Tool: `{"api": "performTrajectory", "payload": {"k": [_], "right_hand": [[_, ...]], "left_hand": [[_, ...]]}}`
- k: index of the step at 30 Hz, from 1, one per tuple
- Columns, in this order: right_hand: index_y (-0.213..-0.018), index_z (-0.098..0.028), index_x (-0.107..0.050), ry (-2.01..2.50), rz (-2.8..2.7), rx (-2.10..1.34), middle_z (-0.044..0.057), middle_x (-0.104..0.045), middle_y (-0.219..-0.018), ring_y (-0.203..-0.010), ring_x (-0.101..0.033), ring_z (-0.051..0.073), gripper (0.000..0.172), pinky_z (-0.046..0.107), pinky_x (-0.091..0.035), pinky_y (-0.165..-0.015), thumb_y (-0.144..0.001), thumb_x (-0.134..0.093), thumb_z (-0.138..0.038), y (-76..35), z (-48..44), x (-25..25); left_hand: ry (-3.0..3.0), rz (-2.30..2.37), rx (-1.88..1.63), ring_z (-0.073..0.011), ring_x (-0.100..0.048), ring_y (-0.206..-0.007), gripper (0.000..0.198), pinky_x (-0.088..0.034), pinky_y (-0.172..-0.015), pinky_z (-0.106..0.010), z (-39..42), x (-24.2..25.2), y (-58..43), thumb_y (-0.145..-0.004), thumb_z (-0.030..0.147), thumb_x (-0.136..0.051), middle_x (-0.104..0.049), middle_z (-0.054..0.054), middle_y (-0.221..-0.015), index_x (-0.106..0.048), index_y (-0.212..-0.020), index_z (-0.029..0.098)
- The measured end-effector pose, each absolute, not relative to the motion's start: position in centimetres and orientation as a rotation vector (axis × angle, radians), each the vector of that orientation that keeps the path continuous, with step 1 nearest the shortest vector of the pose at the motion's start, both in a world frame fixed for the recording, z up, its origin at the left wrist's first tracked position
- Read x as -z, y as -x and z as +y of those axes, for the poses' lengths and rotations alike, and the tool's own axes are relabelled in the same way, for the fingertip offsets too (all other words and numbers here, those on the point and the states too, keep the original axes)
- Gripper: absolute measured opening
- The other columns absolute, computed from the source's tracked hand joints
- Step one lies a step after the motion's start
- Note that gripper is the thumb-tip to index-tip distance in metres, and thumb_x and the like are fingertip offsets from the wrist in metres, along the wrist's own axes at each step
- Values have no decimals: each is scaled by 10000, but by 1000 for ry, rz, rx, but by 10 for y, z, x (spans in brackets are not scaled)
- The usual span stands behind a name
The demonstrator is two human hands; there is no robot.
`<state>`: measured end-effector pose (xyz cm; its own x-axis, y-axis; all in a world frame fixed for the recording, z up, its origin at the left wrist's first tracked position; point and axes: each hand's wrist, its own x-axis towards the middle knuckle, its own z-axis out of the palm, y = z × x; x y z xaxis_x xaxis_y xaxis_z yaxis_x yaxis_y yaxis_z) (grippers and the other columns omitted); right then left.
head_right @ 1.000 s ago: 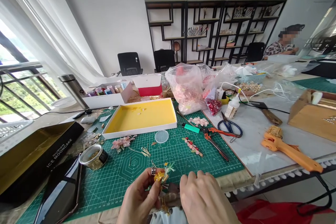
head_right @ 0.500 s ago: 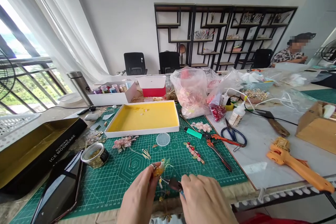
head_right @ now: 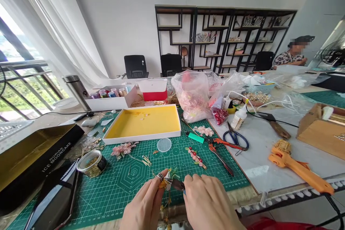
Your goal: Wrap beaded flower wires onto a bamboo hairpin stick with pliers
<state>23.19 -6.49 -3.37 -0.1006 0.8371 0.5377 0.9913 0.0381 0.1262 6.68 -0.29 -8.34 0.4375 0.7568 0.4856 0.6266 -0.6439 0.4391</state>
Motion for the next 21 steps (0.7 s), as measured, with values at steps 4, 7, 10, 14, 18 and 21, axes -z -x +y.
{"api": "performTrajectory", "payload": {"k": [4,7,10,14,18,21], "right_hand": [[-754,-195,-586,1833,-2003,727,104,-689,-734,-565,-636,232,293,334,-469,-498,-809,-330,-64,-233,-66,34],[-765,-189,-588,1803,-1992,766,97,-678,-709,-559,-630,231,304,343,-461,-506,-821,-315,-69,-232,-65,30],[-751,-193,-581,1785,-2014,745,63,-638,-632,-520,-607,219,305,339,-444,-506,-814,-313,-61,-230,-64,25],[-772,-190,-583,1797,-2049,707,59,-632,-646,-532,-605,216,287,333,-431,-514,-795,-337,-44,-231,-66,24],[-809,-188,-585,1853,-2112,750,63,-631,-683,-593,-610,242,270,367,-440,-564,-777,-366,-33,-233,-69,25],[-825,-188,-578,1889,-2159,859,53,-624,-695,-634,-603,229,276,373,-441,-631,-762,-382,-5,-232,-71,20]], "left_hand": [[-2454,1184,-1015,-170,-700,-807,367,-569,-643,-214,-4,79,-69,-967,215,-291,-713,-61,-959,-547,-1223,277],[-2452,1199,-995,-170,-702,-782,337,-565,-639,-210,-5,78,-69,-972,234,-303,-715,-60,-924,-582,-1158,267],[-2453,1195,-967,-183,-701,-780,340,-572,-657,-229,-5,76,-67,-968,226,-299,-714,-64,-921,-581,-1153,261],[-2422,1149,-971,-186,-699,-785,331,-567,-680,-231,-6,76,-66,-972,243,-296,-713,-69,-926,-582,-1137,255],[-2355,1145,-995,-183,-695,-777,312,-538,-674,-219,-6,80,-67,-973,256,-316,-716,-61,-922,-602,-1097,260],[-2286,1120,-940,-172,-676,-706,292,-487,-631,-208,-6,81,-66,-966,253,-327,-703,-45,-861,-616,-1004,258]]}}
